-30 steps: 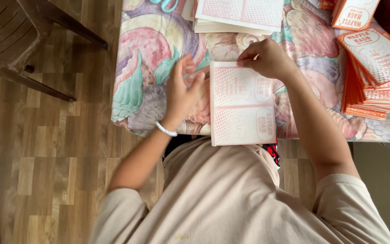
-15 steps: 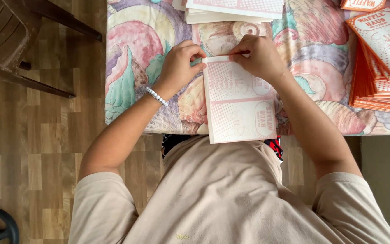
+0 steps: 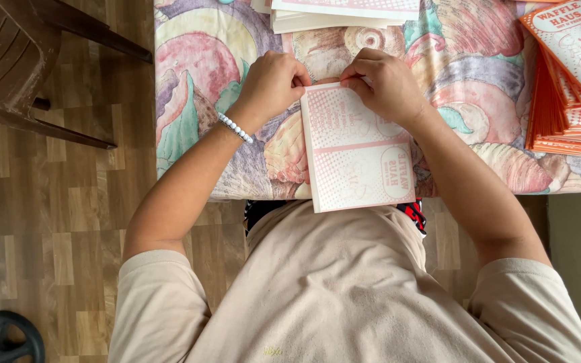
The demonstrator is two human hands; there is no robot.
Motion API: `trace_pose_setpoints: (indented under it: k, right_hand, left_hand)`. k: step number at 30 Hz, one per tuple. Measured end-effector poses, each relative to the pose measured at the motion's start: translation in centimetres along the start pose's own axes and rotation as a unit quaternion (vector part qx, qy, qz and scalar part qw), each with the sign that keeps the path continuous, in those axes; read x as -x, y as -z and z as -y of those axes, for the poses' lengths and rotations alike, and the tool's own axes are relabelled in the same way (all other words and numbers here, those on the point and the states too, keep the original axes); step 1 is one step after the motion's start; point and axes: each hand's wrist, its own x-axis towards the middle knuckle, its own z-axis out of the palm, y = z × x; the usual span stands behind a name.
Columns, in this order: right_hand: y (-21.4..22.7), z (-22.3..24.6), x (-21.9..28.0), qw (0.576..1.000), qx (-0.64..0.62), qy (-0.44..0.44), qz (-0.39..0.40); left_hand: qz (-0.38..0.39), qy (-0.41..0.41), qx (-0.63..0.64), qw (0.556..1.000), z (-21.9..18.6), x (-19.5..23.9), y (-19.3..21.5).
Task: Folding paper waffle bags and stacking them on a table.
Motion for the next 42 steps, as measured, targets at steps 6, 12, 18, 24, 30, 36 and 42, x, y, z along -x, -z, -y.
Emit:
trace_pose_setpoints:
  k: [6,12,18,24,30,36,42]
  right_hand:
    - [2.5,-0.4,0.6,0.984,0.161,0.070,0.025]
    - [2.9,-1.1,1.0,0.965,0.236,0.079,0.082]
    - [3.8,-0.2,0.8,0.941,0.288,0.095,0.152]
    - [3.5,0.2,1.1,0.915,0.346,0.153,0.138]
    - [3.4,0.7,1.1,0.898,0.378,0.159,0.157]
    - [3.3,1.2,1.2,0.884,0.404,0.171,0.160]
    - [3.3,2.0,0.3,0.880,0.410,0.150,0.186]
  left_hand:
    - [-0.040,-0.049,-0.003,0.998,0.1,1.0,-0.3]
    - [-0.049,-0.161,-0.104,0.980,0.3,2.5,-0.6]
    - [-0.031,-0.198,-0.118,0.972,0.7,2.8,-0.6]
    - [-0.014,-0.229,-0.133,0.964,0.4,2.6,-0.2]
    - [-0.016,-0.254,-0.173,0.952,0.5,2.4,-0.9]
    - [0.020,-0.249,-0.244,0.937,-0.3,2.0,-0.9]
    - [-0.006,-0.236,-0.224,0.946,0.1,2.2,-1.0]
